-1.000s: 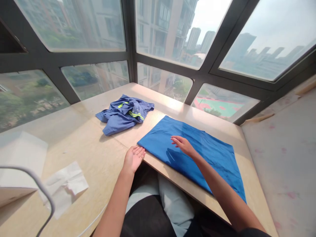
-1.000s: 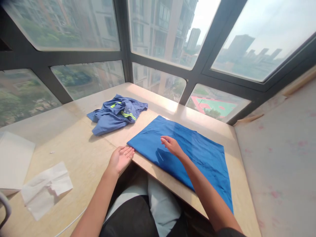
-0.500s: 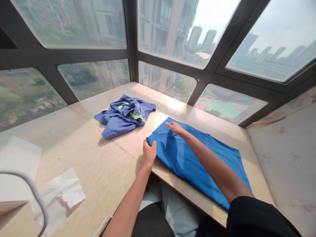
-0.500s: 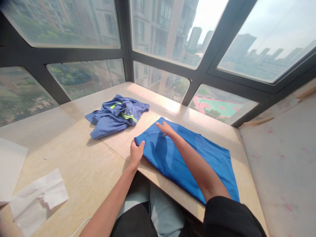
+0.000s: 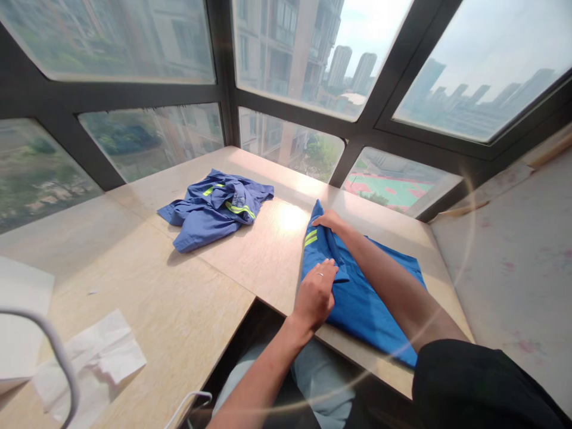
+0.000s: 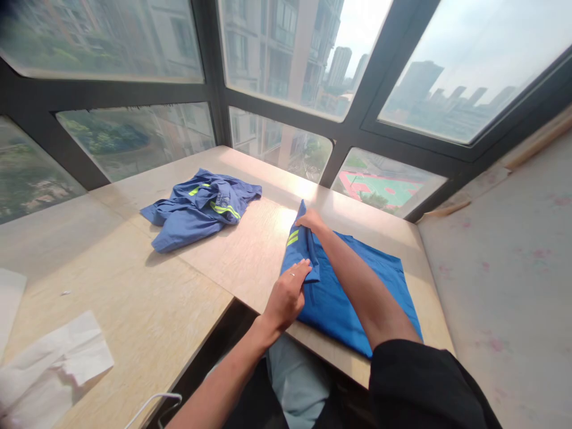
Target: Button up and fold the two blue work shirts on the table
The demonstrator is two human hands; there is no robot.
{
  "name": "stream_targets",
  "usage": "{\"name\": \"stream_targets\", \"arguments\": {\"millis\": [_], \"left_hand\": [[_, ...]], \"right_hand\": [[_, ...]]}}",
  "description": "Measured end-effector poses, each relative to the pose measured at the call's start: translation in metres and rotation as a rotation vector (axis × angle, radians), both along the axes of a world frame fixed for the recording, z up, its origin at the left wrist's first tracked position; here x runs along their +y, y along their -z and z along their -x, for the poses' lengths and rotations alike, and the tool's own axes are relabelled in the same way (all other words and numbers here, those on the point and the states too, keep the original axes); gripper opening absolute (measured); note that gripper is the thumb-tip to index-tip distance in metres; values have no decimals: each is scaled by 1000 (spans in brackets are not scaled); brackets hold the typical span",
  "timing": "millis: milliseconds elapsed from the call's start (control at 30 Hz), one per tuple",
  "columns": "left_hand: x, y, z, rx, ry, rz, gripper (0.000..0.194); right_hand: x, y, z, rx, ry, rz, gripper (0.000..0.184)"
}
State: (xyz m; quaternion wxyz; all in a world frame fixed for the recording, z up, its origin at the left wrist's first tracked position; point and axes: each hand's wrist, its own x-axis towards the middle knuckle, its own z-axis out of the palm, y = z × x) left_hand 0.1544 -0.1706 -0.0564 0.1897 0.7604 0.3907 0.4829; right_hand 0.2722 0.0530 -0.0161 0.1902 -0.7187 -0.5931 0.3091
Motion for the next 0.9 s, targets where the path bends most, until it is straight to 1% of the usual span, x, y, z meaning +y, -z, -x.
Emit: {"name": "stream_targets", "arguments": {"millis": [67, 100, 167, 233, 300, 367, 433, 500, 567, 633, 733, 800, 900], "left_hand": [[-7, -1, 1, -43, 5, -6, 56], [-10, -3, 3, -97, -9, 5, 55], [-14, -11, 7, -252, -73, 54, 50], [-15, -24, 12, -406, -154, 104, 42], [-16, -41, 17, -502, -214, 112, 37], [-17, -58, 22, -533, -229, 73, 35], [-19, -74, 24, -518, -207, 4, 37], [-21, -86, 23, -472, -170, -73, 40], [-23, -94, 18, -401, -119, -143, 46], [-24, -98, 10, -302, -47, -203, 51], [-24, -97, -6, -109, 80, -259, 53], [-24, -92, -19, 40, 159, -265, 50], [-27, -78, -41, 255, 271, -238, 46]], "right_hand": [[-5, -5, -8, -108, 74, 40, 24], [-8, -9, -9, -128, 90, 46, 22], [-13, -19, -8, -79, 93, 20, 19], [-17, -34, -1, 3, 79, -15, 15], [-21, -52, 8, 87, 65, -41, 14], [-25, -71, 15, 158, 55, -52, 14], [-30, -89, 18, 224, 52, -60, 13], [-34, -104, 15, 257, 44, -79, 12], [-38, -113, 6, 245, 45, -113, 13], [-42, -116, -10, 226, 55, -143, 17], [-49, -110, -44, 257, 68, -173, 24], [-58, -100, -70, 318, 82, -162, 30], [-76, -81, -106, 399, 139, -113, 35]]}}
